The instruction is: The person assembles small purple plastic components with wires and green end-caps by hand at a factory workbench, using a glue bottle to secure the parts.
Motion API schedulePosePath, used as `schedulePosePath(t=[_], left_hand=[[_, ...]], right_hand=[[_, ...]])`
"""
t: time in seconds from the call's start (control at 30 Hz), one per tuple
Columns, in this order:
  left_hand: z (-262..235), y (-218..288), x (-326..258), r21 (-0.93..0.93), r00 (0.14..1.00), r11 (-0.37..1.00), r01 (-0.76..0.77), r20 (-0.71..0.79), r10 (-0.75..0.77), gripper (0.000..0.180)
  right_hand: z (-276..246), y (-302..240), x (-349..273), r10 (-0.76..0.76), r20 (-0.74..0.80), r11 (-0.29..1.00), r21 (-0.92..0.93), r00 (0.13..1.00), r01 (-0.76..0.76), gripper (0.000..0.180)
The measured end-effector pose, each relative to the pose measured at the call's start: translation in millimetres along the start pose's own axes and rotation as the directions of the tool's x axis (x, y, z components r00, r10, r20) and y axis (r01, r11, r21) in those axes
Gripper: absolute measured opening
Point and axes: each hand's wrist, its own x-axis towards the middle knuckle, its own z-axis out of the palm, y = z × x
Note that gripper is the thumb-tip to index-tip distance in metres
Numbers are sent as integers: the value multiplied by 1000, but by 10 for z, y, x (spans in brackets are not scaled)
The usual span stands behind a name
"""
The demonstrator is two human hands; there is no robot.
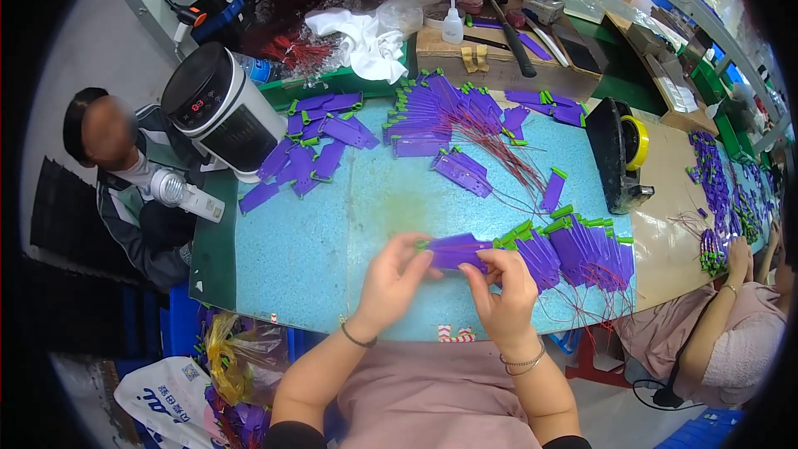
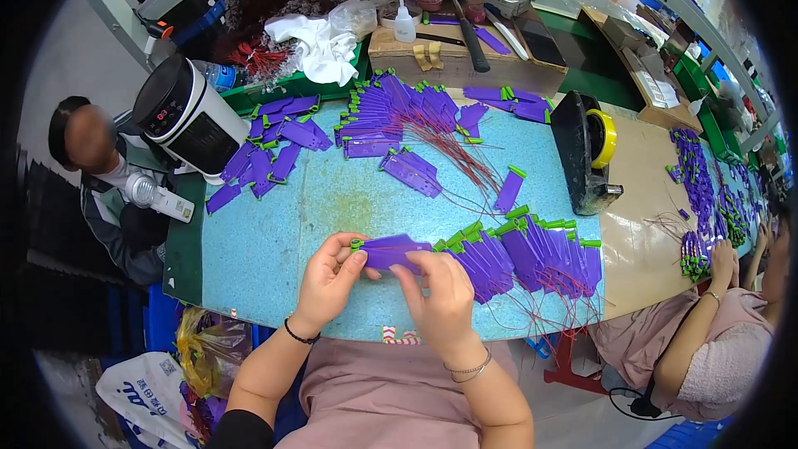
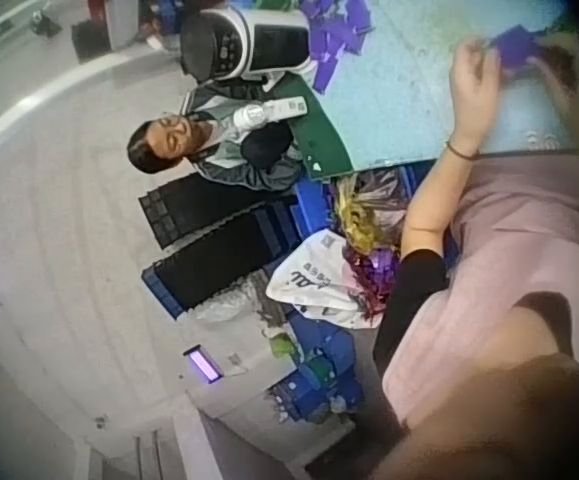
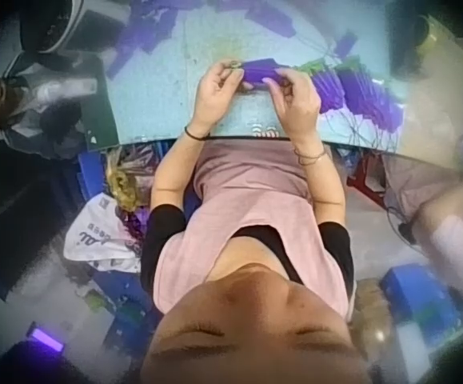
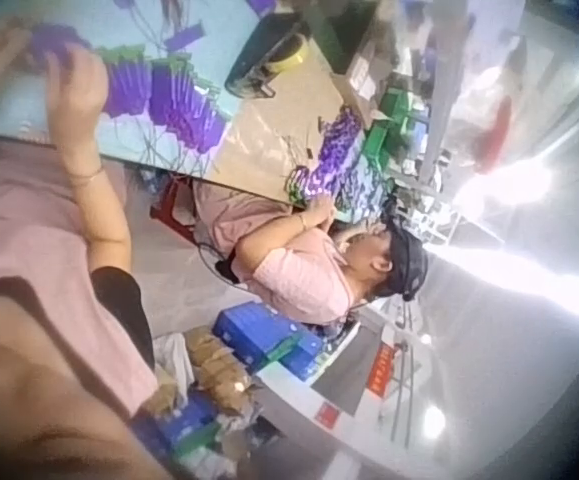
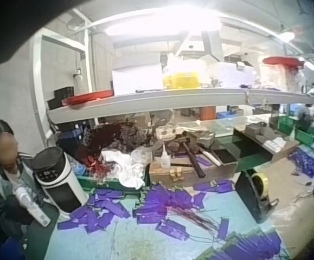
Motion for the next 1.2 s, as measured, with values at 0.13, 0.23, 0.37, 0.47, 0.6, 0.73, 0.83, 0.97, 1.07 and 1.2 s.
schedulePosePath(t=[0.13, 0.23, 0.37, 0.47, 0.6, 0.73, 0.83, 0.97, 1.07, 1.2], left_hand=[[-3, -20, -28, 116, 997, 991, -73, -14, 75, 19], [-58, 17, -66, 114, 999, 993, -41, -9, 42, 17], [-17, 11, -79, -152, 999, 988, 22, 40, -16, 19], [61, 182, -19, 496, 880, 734, -464, 162, 447, 14], [108, 298, -77, 407, 973, 889, -209, 173, 150, 8], [112, 296, -94, 589, 881, 654, -474, 310, 359, 10], [69, 225, -47, 598, 847, 602, -529, 341, 407, 15], [134, 229, -38, 420, 913, 832, -362, -19, 407, 26], [164, -81, -35, 175, 951, 935, -309, 81, 299, 31], [97, -122, -40, 276, 941, 904, -327, 183, 284, 25]], right_hand=[[18, 81, -105, 320, 38, 947, 13, 947, -321, 36], [-135, 10, 0, 498, 205, 857, 35, 843, -515, 32], [-110, 51, -3, 503, 166, 697, 502, 848, -512, 23], [-186, -1, 20, 230, 229, 892, 339, 946, -299, 11], [-210, 2, 58, -13, 178, 976, 218, 984, -27, 7], [-279, -14, 142, -161, 271, 986, 76, 949, 145, 3], [-292, 15, 139, -101, 309, 990, 121, 946, 67, 4], [-331, -40, 41, 82, 353, 967, 197, 932, -160, 12], [-195, -139, -76, 283, 276, 870, 330, 919, -367, 13], [-316, -20, -33, 424, 432, 852, 108, 796, -513, 15]])
